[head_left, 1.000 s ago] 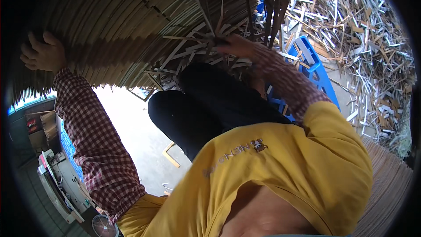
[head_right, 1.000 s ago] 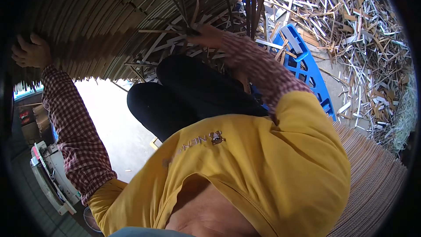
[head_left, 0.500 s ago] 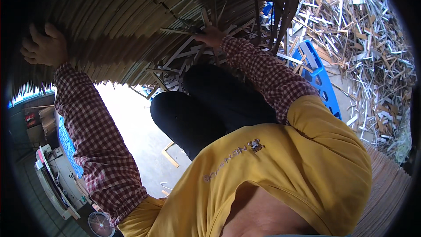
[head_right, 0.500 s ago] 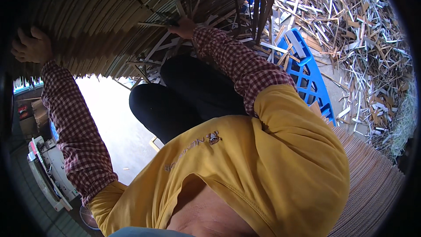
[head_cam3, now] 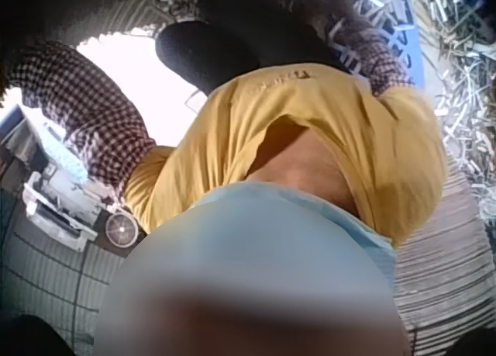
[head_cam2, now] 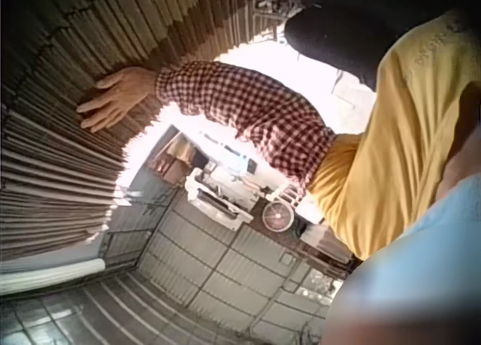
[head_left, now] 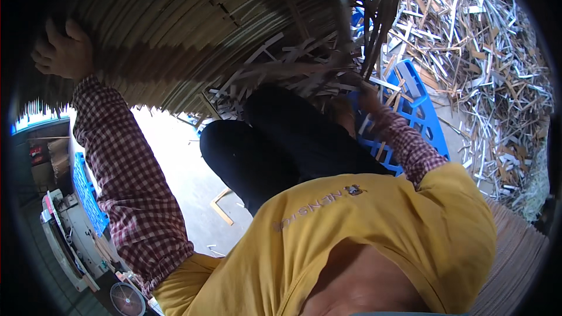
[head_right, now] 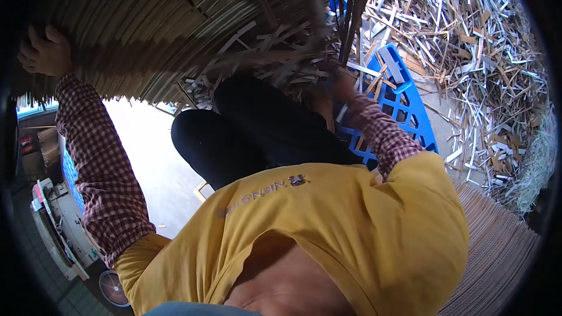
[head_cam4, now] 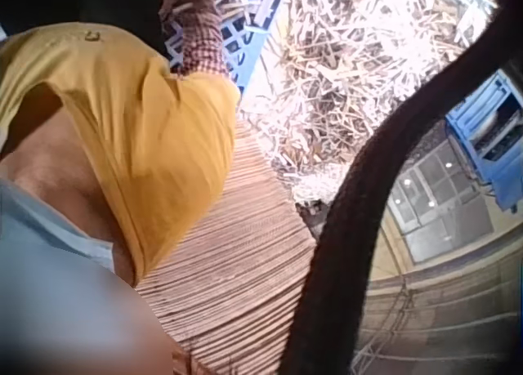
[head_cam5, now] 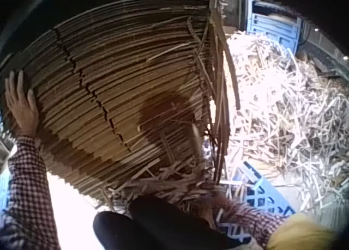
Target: The recorder is using a pair of scissors to trim or cut edges off of corrugated cardboard sheets in a factory or warehouse setting.
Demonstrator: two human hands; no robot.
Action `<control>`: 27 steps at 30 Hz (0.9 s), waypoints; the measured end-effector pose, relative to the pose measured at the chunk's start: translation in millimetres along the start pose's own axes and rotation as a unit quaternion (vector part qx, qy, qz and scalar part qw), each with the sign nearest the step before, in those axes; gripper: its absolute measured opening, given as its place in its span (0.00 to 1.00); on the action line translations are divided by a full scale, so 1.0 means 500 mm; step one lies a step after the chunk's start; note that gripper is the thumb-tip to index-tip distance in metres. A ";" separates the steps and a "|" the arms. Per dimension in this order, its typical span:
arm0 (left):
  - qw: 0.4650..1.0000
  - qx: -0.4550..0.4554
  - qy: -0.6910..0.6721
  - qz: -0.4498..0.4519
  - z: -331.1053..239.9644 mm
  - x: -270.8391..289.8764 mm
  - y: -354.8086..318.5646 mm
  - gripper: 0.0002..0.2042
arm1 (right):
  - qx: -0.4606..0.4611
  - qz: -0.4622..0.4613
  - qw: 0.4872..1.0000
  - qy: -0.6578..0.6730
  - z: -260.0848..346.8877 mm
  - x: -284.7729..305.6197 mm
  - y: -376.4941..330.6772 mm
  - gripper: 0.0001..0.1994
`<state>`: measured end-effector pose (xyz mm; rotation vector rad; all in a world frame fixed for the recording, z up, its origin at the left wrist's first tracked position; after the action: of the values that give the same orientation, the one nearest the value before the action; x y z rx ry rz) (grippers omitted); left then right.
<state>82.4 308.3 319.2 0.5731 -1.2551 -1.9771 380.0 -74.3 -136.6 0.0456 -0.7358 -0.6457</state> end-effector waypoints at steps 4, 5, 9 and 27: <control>1.000 -0.010 -0.022 0.011 -0.011 0.005 -0.020 0.21 | -0.374 0.355 0.833 -0.200 -0.156 0.105 -0.025 0.19; 1.000 -0.005 -0.023 0.018 -0.006 0.016 -0.019 0.21 | -0.335 0.422 0.814 -0.217 -0.080 0.091 -0.012 0.18; 1.000 0.004 -0.018 0.018 -0.008 0.013 -0.005 0.22 | 0.036 0.391 0.916 0.079 0.243 0.057 0.056 0.22; 0.999 -0.006 -0.034 0.013 -0.005 0.012 -0.022 0.22 | -0.012 0.248 0.963 0.104 0.216 -0.269 0.116 0.20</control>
<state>76.7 305.5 308.1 0.4851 -1.2854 -1.9957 267.0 67.8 -122.7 -0.0916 -0.5062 -0.1648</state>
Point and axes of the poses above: each hand's wrist, its own y-axis towards the middle knuckle, its own x-axis out of the back of the hand, z = x × y, the point moved 7 cm from there along y, towards the middle knuckle, and after that the axes turned 7 degrees about -y, right-handed, at the moved point
